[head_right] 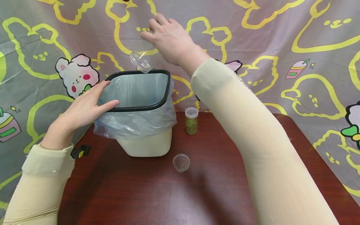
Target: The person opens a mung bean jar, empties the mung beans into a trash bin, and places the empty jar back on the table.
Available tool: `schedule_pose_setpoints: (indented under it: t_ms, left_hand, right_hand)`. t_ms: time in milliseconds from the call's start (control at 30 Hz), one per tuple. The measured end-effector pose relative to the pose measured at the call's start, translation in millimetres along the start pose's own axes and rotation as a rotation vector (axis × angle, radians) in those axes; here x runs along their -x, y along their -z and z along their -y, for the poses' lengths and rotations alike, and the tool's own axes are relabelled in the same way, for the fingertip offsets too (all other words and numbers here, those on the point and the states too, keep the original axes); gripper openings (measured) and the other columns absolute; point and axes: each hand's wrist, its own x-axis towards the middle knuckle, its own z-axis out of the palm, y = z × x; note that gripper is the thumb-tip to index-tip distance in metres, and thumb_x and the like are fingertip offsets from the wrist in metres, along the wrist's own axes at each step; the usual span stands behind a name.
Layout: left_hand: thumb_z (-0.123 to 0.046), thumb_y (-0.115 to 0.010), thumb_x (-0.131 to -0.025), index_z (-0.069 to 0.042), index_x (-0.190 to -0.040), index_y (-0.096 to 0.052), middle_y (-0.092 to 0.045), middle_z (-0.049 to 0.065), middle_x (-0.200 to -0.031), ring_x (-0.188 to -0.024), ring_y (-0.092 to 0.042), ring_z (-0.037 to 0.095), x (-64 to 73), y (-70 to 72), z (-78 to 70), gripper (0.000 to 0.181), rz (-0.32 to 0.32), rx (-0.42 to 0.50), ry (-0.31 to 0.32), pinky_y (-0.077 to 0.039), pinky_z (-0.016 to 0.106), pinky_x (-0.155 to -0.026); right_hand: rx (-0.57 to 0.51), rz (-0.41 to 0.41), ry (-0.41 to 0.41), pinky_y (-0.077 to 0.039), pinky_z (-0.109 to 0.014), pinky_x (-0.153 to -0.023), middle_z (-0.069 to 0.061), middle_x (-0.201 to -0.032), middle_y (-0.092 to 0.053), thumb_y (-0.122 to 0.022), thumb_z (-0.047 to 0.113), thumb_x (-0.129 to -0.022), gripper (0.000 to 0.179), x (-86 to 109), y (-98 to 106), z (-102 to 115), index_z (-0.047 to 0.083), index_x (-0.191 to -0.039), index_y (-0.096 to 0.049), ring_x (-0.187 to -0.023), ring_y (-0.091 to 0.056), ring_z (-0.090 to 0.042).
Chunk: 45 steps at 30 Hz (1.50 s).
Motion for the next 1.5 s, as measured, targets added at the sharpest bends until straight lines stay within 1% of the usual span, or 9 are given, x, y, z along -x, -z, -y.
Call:
schedule_pose_setpoints:
  t_ms: [133, 300, 400, 500, 667, 900, 1033, 1267, 1500]
  left_hand:
    - [-0.067, -0.048, -0.090, -0.011, -0.157, -0.011, -0.010, 0.018, -0.160, -0.145, -0.010, 0.039, -0.1, -0.7, 0.2, 0.095, 0.003, 0.000, 0.002, -0.010, 0.065, -0.110]
    - [-0.067, -0.048, -0.089, -0.011, -0.157, -0.011, -0.009, 0.017, -0.161, -0.145, -0.009, 0.038, -0.2, -1.0, 1.2, 0.095, 0.008, 0.005, 0.004, -0.010, 0.064, -0.111]
    - [-0.067, -0.048, -0.089, -0.011, -0.157, -0.010, -0.009, 0.017, -0.161, -0.145, -0.009, 0.038, -0.6, -1.1, 1.8, 0.096, 0.008, 0.006, 0.004, -0.010, 0.063, -0.111]
    - [-0.067, -0.048, -0.089, -0.011, -0.157, -0.011, -0.009, 0.017, -0.161, -0.145, -0.009, 0.038, -1.5, -1.3, 1.9, 0.096, 0.006, 0.007, 0.000, -0.010, 0.063, -0.111]
    - [-0.067, -0.049, -0.089, -0.010, -0.157, -0.012, -0.010, 0.018, -0.160, -0.145, -0.010, 0.039, -1.6, -0.8, 2.0, 0.095, 0.002, 0.006, -0.004, -0.011, 0.063, -0.111]
    - [-0.067, -0.049, -0.089, -0.010, -0.157, -0.012, -0.010, 0.018, -0.160, -0.145, -0.010, 0.039, -1.5, -0.3, 1.5, 0.096, 0.003, 0.009, -0.002, -0.010, 0.063, -0.111]
    - [-0.067, -0.049, -0.089, -0.010, -0.157, -0.012, -0.011, 0.018, -0.160, -0.145, -0.010, 0.039, -1.0, -0.7, 1.2, 0.096, 0.004, 0.006, 0.001, -0.011, 0.064, -0.111]
    - [-0.067, -0.049, -0.089, -0.010, -0.157, -0.012, -0.011, 0.018, -0.160, -0.145, -0.011, 0.039, -1.6, -1.0, 0.9, 0.095, -0.002, 0.005, -0.002, -0.011, 0.064, -0.110]
    - [-0.067, -0.048, -0.089, -0.010, -0.157, -0.012, -0.011, 0.018, -0.160, -0.145, -0.011, 0.039, -2.1, -0.8, 0.9, 0.095, 0.000, 0.000, 0.000, -0.011, 0.064, -0.110]
  right_hand:
    - [0.006, 0.023, 0.001, -0.033, -0.050, -0.107, -0.020, -0.139, -0.042, -0.058, -0.006, -0.091, 0.060, 0.1, -2.8, 0.6, 0.011, -0.145, -0.042, -0.132, -0.030, -0.038]
    - [-0.030, -0.001, 0.022, -0.046, -0.048, -0.097, -0.022, -0.139, -0.040, -0.049, -0.014, -0.092, 0.056, 0.2, -4.6, -0.3, 0.008, -0.143, -0.041, -0.133, -0.029, -0.038]
    - [-0.048, -0.009, 0.038, -0.048, -0.048, -0.093, -0.022, -0.141, -0.038, -0.045, -0.017, -0.092, 0.057, 0.4, -5.3, -1.0, 0.006, -0.143, -0.040, -0.135, -0.026, -0.038]
    - [-0.049, -0.018, 0.049, -0.048, -0.048, -0.093, -0.023, -0.141, -0.037, -0.043, -0.018, -0.092, 0.056, 1.2, -5.5, -1.7, 0.006, -0.143, -0.040, -0.135, -0.026, -0.039]
    - [-0.038, -0.071, 0.069, -0.046, -0.047, -0.096, -0.023, -0.139, -0.039, -0.045, -0.014, -0.095, 0.054, 1.4, -4.3, -1.7, 0.007, -0.144, -0.040, -0.134, -0.028, -0.038]
    - [-0.021, 0.003, 0.075, -0.039, -0.049, -0.103, -0.022, -0.139, -0.040, -0.049, -0.015, -0.093, 0.052, 0.8, -3.1, 2.3, 0.007, -0.140, -0.044, -0.133, -0.030, -0.038]
    - [0.004, -0.008, 0.076, -0.036, -0.048, -0.106, -0.022, -0.139, -0.040, -0.049, -0.011, -0.095, 0.050, 0.7, -4.8, 2.5, 0.007, -0.140, -0.043, -0.133, -0.030, -0.038]
    - [0.035, -0.068, 0.072, -0.037, -0.048, -0.105, -0.020, -0.139, -0.041, -0.051, -0.009, -0.095, 0.053, -0.2, -6.0, 2.2, 0.010, -0.143, -0.042, -0.133, -0.032, -0.037]
    - [0.054, -0.072, 0.056, -0.036, -0.048, -0.106, -0.020, -0.139, -0.041, -0.056, -0.007, -0.093, 0.059, -0.9, -2.2, -0.1, 0.011, -0.146, -0.039, -0.133, -0.032, -0.038]
